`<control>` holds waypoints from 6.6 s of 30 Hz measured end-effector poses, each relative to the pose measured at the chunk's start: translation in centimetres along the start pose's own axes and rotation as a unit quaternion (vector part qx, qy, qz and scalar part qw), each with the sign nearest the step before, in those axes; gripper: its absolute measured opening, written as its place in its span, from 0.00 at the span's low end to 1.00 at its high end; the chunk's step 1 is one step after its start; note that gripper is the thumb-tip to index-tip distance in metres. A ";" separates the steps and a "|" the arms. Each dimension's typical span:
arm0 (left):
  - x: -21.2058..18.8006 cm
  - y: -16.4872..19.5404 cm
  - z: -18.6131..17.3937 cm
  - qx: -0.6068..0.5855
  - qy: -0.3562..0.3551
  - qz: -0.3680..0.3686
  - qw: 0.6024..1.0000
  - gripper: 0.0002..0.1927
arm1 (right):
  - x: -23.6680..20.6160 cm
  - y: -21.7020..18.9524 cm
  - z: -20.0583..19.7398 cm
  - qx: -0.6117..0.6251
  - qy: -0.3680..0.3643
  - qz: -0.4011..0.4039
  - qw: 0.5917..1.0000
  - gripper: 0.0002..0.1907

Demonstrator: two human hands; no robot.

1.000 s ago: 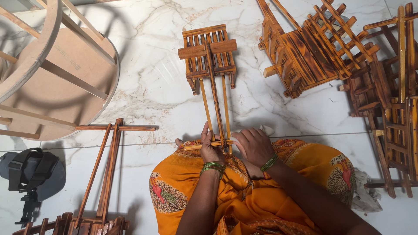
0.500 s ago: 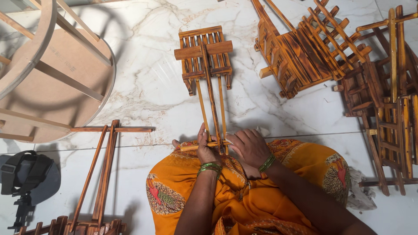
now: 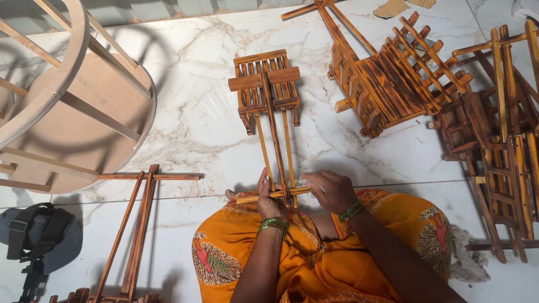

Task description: The person sits on the floor and wipes a small wooden chair with a cloth, turning it over to clean multiple sides. The person handles the chair one at a time and continues wiping different parts of the same object.

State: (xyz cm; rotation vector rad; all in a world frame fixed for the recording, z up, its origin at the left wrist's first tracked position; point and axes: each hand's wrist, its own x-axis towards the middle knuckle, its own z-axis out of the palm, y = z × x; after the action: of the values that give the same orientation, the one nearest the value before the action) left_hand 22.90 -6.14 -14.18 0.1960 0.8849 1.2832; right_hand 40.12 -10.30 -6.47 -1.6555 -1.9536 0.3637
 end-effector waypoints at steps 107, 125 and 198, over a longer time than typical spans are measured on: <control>-2.4 -1.6 -3.7 0.006 -0.013 0.032 0.999 0.27 | -2.1 2.8 0.8 0.601 0.187 0.334 0.701 0.29; -2.4 -0.9 -1.7 -0.019 -0.134 -0.023 0.991 0.23 | -1.9 5.4 0.8 0.755 0.128 0.182 0.617 0.28; -3.0 -2.3 -7.3 -0.314 -0.276 -0.025 0.908 0.29 | 1.5 -12.6 2.9 -0.137 0.154 -0.247 0.947 0.16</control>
State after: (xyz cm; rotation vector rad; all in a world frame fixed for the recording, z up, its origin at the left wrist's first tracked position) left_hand 19.72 -11.96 -19.08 0.0150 -0.0271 1.3063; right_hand 28.01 -11.07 -1.77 -1.2130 -2.1442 -0.3521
